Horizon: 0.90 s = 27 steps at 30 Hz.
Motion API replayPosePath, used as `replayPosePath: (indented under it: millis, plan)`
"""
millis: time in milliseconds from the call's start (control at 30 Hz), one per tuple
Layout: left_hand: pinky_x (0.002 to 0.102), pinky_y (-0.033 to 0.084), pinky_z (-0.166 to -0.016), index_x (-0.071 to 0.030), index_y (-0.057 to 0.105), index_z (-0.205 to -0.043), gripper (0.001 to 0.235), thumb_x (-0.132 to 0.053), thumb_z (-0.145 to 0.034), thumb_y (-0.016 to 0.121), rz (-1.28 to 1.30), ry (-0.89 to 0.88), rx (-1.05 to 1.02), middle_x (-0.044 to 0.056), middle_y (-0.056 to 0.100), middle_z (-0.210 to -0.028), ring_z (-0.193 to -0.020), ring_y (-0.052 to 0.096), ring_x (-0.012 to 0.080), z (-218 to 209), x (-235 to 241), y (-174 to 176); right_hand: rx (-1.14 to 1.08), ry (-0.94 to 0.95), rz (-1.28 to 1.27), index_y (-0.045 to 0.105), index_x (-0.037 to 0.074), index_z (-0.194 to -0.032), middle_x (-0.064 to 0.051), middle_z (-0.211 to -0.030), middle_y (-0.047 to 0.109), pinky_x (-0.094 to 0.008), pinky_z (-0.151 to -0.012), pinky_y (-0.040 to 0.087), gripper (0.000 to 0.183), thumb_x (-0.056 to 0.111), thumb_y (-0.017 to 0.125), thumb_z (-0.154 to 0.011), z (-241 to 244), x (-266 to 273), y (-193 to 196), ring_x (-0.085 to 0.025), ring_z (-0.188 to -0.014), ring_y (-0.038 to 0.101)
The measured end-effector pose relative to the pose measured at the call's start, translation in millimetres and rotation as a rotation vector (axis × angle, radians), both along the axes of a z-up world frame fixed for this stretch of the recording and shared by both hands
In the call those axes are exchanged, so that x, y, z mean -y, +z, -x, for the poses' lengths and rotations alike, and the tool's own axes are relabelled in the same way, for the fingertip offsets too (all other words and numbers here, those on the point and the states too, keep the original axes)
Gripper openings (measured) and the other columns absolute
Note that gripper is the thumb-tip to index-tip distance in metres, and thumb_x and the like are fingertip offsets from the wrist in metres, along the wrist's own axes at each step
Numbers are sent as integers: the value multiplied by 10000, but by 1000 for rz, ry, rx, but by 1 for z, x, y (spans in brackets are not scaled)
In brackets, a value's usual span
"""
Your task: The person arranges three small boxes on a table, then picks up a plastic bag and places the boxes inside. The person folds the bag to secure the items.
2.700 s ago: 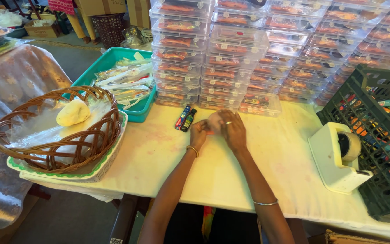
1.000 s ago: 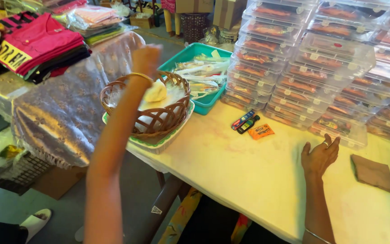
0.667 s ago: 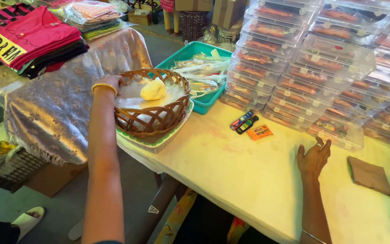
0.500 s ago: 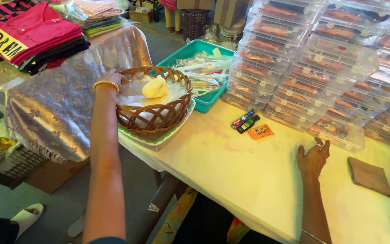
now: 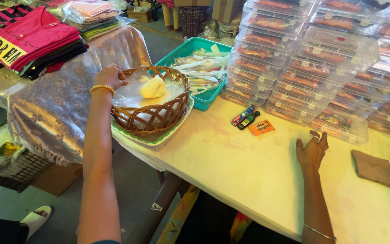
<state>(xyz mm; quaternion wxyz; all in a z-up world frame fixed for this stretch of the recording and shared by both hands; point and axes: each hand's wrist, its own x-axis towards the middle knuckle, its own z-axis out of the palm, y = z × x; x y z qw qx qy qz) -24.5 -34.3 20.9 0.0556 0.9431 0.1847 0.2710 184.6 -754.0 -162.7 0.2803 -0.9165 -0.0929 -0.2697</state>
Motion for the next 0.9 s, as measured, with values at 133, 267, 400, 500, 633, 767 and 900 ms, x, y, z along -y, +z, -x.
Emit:
replayPosePath:
  millis: [133, 267, 400, 500, 633, 767, 900]
  plan:
    - [453, 572, -791, -191, 828, -898, 138, -285, -813, 884, 94, 89, -52, 63, 781, -950, -882, 739, 283, 1, 8, 8, 3, 6, -11, 553, -9, -1408, -324, -1629, 313, -544, -1120, 419, 582, 246, 769, -932, -1, 0, -1, -498, -1446, 354]
    - [445, 571, -775, -199, 817, -915, 156, -300, -811, 874, 130, 113, -11, 95, 770, -910, -857, 740, 292, 0, 9, 8, -46, -4, -15, 563, 18, -1405, -321, -1623, 315, -555, -1118, 399, 574, 251, 775, -925, -3, 0, -3, -494, -1455, 339]
    - [468, 562, -776, -172, 800, -928, 136, -297, -875, 819, 65, 99, 11, 124, 763, -937, -880, 728, 322, -1, 13, 9, -28, 11, -5, 575, 31, -1404, -321, -1618, 334, -551, -1136, 390, 559, 248, 772, -927, -6, 2, -9, -489, -1467, 341]
    - [475, 556, -776, -156, 764, -980, 138, -288, -942, 759, 0, 27, 15, 137, 757, -942, -883, 725, 338, 4, 26, 18, -57, 3, -4, 580, 36, -1392, -313, -1615, 333, -559, -1120, 383, 579, 255, 789, -898, -6, 2, -7, -487, -1456, 338]
    - [478, 551, -754, -127, 739, -968, 129, -255, -949, 731, -133, -29, 46, 127, 757, -978, -883, 716, 352, 5, 33, 20, -49, 22, 10, 581, 34, -1396, -312, -1614, 348, -551, -1133, 392, 580, 260, 790, -904, -2, 2, -11, -489, -1455, 350]
    - [460, 546, -759, -102, 698, -1016, 110, -203, -975, 718, 0, -153, 153, 134, 755, -1010, -868, 722, 337, -9, 15, 12, -43, 21, 7, 586, 34, -1388, -303, -1608, 370, -555, -1126, 394, 569, 266, 786, -908, -9, 1, -11, -488, -1446, 359]
    - [414, 564, -744, -145, 732, -969, 74, -154, -896, 730, 175, -125, 54, 121, 773, -926, -834, 754, 287, -7, 8, 10, -60, 22, 31, 594, 28, -1375, -300, -1598, 384, -559, -1107, 392, 577, 279, 792, -894, -11, 2, -15, -488, -1432, 367]
